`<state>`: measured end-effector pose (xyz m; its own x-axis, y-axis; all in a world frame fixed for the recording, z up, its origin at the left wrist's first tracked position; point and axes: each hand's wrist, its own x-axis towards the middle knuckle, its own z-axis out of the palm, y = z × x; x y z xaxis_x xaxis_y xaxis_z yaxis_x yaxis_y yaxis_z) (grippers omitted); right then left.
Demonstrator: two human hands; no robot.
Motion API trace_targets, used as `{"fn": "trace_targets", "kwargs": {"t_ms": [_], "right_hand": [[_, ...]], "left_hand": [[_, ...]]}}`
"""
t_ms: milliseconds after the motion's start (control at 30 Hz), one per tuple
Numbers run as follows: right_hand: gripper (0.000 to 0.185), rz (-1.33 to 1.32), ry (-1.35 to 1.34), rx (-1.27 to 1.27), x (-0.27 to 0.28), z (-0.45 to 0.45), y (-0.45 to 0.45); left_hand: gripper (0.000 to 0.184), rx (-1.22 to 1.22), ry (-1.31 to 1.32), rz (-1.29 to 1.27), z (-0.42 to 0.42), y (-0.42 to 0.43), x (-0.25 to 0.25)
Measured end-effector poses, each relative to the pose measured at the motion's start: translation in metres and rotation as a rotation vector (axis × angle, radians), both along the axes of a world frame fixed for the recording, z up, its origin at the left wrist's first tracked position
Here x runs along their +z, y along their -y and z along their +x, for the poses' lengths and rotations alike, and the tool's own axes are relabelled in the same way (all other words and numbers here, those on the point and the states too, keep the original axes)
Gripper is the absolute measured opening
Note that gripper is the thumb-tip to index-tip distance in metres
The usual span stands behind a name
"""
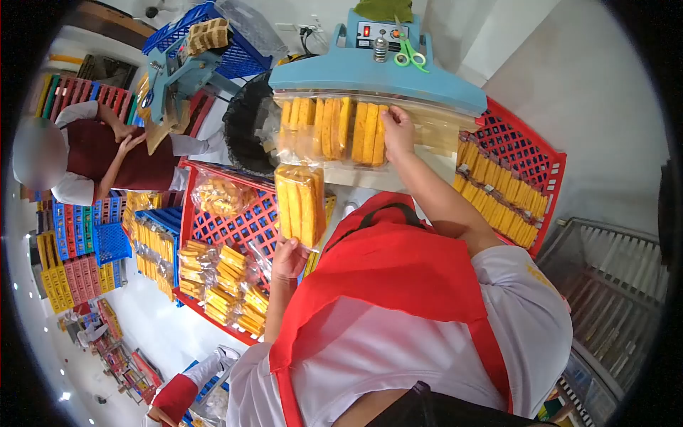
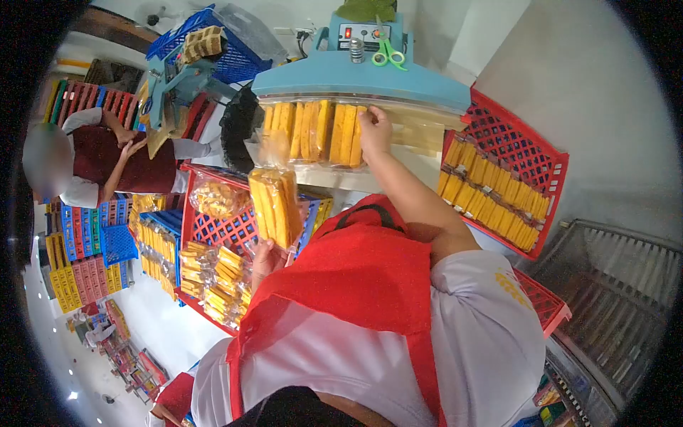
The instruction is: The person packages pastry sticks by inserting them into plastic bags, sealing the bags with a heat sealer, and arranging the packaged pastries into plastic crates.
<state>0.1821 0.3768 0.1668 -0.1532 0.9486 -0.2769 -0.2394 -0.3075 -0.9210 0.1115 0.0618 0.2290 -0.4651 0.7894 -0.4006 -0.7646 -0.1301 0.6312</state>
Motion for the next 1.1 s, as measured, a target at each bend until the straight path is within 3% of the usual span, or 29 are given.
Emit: {"fn": "trace_targets", "kwargs": {"t_ms": [233, 433, 500, 567, 633, 667, 700, 733, 833, 900, 967, 1000, 1033, 1100], "right_hand": [[0.037, -0.004, 0.009, 0.001, -0.006, -0.009, 0.002], [0.039, 0.06, -0.042, 0.008, -0.012, 0.003, -0.005], [0.042, 0.063, 0.0, 0.04, 0.021, 0.02, 0.0], [0.044, 0.075, 0.049, 0.059, 0.041, 0.036, 0.006], [0.052, -0.216, -0.527, 0.502, 0.051, 0.051, 0.009], [0.052, -0.205, -0.524, 0.487, 0.062, 0.056, 0.013], [0.056, -0.195, -0.75, 0.584, 0.08, 0.06, 0.018], [0.061, -0.183, -0.978, 0.68, 0.095, 0.063, 0.02], [0.065, -0.015, -0.993, 0.67, 0.127, 0.086, 0.004], [0.057, 0.103, -0.95, 0.594, 0.129, 0.111, -0.005], [0.044, 0.098, -0.675, 0.39, 0.132, 0.134, -0.011], [0.029, 0.122, -0.71, 0.295, 0.141, 0.141, -0.007], [0.029, 0.125, -0.706, 0.281, 0.14, 0.148, -0.007], [0.021, 0.132, -0.555, 0.232, 0.137, 0.161, -0.008]], "left_hand": [[0.065, -0.061, 0.007, -0.006, -0.011, -0.01, -0.006], [0.068, -0.27, 0.104, 0.097, -0.017, -0.051, 0.002], [0.067, -0.253, 0.052, 0.127, -0.017, -0.071, 0.005], [0.066, -0.463, 0.292, 0.231, -0.02, -0.089, 0.007], [0.059, -0.548, 0.323, 0.318, -0.012, -0.112, 0.01], [0.053, -0.613, 0.461, 0.343, -0.009, -0.123, 0.007], [0.049, -0.676, 0.599, 0.365, -0.005, -0.135, 0.005], [0.046, -0.675, 0.576, 0.279, 0.003, -0.146, 0.004], [0.046, -0.771, 0.671, 0.34, 0.028, -0.174, 0.013], [0.048, -0.886, 0.686, 0.351, 0.033, -0.189, 0.015], [0.05, -1.064, 0.406, 0.17, 0.04, -0.202, 0.022], [0.05, -1.087, 0.267, 0.135, 0.042, -0.21, 0.024], [0.05, -1.111, 0.129, 0.094, 0.043, -0.218, 0.027], [0.053, -0.721, -0.57, 0.111, 0.046, -0.236, 0.031]]}}
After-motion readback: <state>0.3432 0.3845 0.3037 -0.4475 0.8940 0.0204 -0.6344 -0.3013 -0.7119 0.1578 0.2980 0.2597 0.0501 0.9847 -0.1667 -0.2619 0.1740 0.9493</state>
